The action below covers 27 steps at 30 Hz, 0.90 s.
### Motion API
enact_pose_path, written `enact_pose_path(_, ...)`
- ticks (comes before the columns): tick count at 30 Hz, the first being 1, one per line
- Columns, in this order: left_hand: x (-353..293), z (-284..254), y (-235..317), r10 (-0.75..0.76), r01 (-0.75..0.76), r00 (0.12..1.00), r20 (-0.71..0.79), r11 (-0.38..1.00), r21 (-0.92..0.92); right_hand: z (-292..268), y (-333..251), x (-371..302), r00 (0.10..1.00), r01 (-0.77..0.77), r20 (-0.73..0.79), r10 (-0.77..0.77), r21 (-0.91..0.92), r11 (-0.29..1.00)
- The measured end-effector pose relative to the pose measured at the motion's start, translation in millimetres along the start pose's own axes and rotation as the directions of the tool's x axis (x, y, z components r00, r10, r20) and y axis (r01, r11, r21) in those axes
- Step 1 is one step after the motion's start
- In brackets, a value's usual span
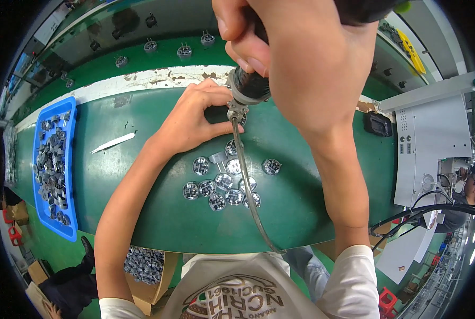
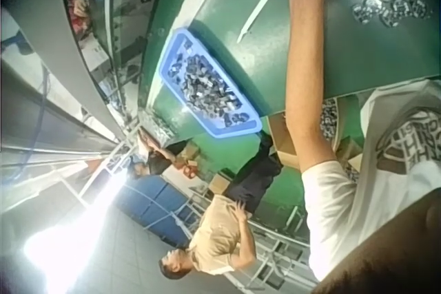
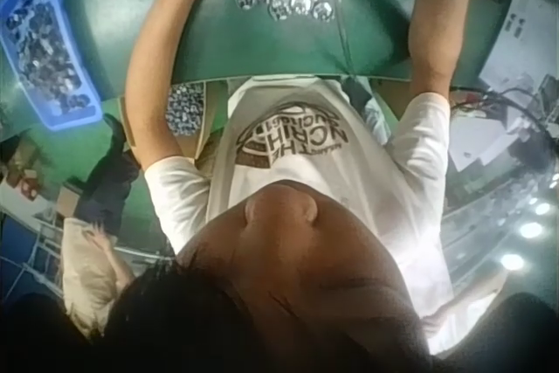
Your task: The person assembles small circular metal components using an electric screwdriver at a factory workstation.
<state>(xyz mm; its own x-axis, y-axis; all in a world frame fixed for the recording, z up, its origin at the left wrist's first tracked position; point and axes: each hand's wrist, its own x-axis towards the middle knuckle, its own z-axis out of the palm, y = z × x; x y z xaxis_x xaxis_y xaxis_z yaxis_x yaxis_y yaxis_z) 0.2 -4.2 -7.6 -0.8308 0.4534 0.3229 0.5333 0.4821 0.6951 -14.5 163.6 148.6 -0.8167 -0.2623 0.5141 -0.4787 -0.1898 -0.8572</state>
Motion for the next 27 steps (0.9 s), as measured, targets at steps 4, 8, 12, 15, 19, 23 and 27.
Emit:
enact_pose_path(4, 5, 2, 2, 0.084, -0.084, 0.992, -0.092, 0.996, -0.002, -41, -25, -9, 0.947, 0.096, 0.278, -0.162, 0.235, 0.967)
enact_pose_path(8, 2, -2, 3, 0.033, -0.033, 0.997, -0.063, 0.999, 0.000, -40, -41, -23, 0.973, 0.046, 0.204, -0.109, 0.290, 0.956)
enact_pose_path(12, 3, -2, 3, 0.026, -0.026, 0.998, -0.061, 1.000, -0.009, -37, -34, -16, 0.980, 0.055, 0.173, -0.103, 0.258, 0.964)
enact_pose_path(15, 2, -3, 2, 0.023, -0.023, 0.998, -0.057, 1.000, 0.009, -12, -21, -9, 0.989, 0.066, 0.117, -0.091, 0.200, 0.978)
enact_pose_path(19, 5, -4, 6, 0.031, -0.030, 0.998, -0.055, 0.999, 0.018, -3, -19, -11, 0.996, 0.074, 0.038, -0.079, 0.106, 0.992)
enact_pose_path(23, 1, -3, 1, 0.026, -0.026, 0.998, -0.058, 1.000, 0.015, -4, -12, -12, 0.997, 0.068, -0.031, -0.067, 0.032, 0.997)
enact_pose_path(27, 3, -2, 2, 0.031, -0.030, 0.998, -0.061, 0.999, 0.010, -2, -12, -13, 0.992, 0.059, -0.103, -0.066, -0.064, 0.996)
